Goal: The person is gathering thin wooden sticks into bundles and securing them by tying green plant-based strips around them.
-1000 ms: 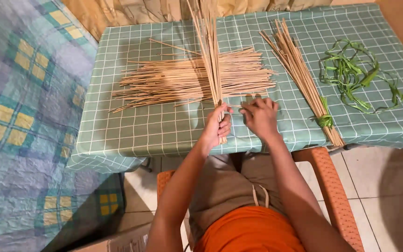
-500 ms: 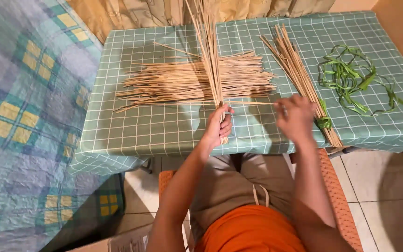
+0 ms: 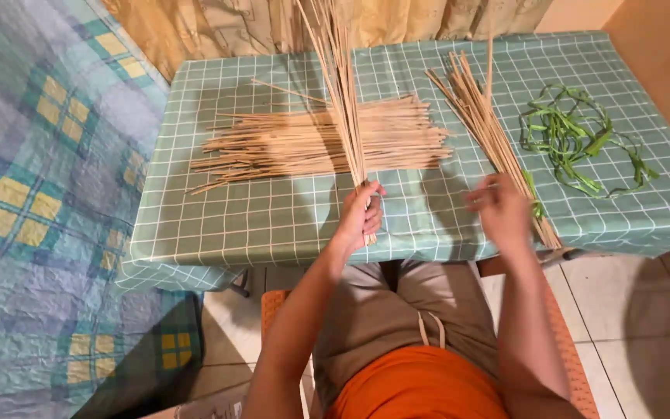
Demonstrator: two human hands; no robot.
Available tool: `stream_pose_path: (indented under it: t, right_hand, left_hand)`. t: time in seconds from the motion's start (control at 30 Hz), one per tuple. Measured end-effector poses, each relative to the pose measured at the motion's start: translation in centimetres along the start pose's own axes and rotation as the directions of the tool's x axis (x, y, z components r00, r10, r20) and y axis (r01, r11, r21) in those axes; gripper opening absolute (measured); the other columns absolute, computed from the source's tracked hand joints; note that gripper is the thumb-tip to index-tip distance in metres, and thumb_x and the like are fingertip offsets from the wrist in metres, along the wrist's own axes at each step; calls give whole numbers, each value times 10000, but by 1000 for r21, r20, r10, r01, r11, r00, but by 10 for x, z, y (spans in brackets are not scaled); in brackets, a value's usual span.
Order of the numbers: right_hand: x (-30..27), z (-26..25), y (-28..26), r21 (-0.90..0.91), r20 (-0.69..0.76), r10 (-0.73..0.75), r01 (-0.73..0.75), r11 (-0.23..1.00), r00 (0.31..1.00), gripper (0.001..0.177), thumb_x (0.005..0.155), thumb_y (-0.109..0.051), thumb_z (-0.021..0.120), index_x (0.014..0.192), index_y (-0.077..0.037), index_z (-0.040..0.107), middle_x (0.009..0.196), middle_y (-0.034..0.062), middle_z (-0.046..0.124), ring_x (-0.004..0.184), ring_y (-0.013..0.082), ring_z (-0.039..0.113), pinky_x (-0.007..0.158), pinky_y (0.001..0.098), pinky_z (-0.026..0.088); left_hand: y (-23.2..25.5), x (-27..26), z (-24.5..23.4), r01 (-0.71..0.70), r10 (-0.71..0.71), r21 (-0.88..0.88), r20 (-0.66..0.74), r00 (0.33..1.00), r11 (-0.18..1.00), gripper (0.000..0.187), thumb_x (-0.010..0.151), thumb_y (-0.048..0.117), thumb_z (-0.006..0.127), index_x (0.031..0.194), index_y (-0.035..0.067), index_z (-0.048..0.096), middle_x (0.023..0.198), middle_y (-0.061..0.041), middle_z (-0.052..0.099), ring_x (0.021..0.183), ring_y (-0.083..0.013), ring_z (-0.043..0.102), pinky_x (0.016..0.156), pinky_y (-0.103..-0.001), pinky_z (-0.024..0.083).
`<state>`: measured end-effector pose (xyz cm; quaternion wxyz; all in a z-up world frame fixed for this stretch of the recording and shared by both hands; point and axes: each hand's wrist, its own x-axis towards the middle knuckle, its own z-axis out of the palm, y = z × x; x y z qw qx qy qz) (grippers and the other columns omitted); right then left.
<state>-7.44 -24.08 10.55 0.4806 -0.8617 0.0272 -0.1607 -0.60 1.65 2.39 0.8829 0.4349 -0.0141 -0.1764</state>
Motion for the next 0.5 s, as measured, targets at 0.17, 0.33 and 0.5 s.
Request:
stream_pose_path:
  t: [0.17, 0.33, 0.5]
  right_hand:
    - [-20, 80, -28, 149, 147, 53, -75, 986, 988, 154, 1045, -30, 463, 1046, -120, 588, 801, 115, 769, 634, 236, 742, 644, 356, 545]
    - [-33, 124, -13, -132, 291, -33, 74, 989, 956, 93, 977, -153, 568, 1007, -185, 650, 674, 61, 764, 745, 351, 766, 697, 489, 580]
    - [-36, 147, 3, -153, 233, -200, 238, 959, 952, 78, 924, -220, 638, 960, -158, 667, 627, 97, 719, 652, 376, 732, 580, 492, 558]
  left_hand:
    - [8, -4, 9, -46, 46, 27, -3, 999, 999, 324, 1038, 395, 616, 1086, 76, 632, 511, 65, 230, 307, -52, 254, 269, -192, 264]
    - [10, -8, 23, -14, 33, 127, -145, 989, 992, 344, 946, 394, 752, 859, 96, 603, 481, 68, 328, 277, -44, 303, 247, -197, 288]
    - [-21, 18, 1, -39, 60, 79, -284, 957, 996, 392, 901, 343, 806, 774, 56, 572, 585, -33, 452, 303, -107, 414, 247, -245, 317]
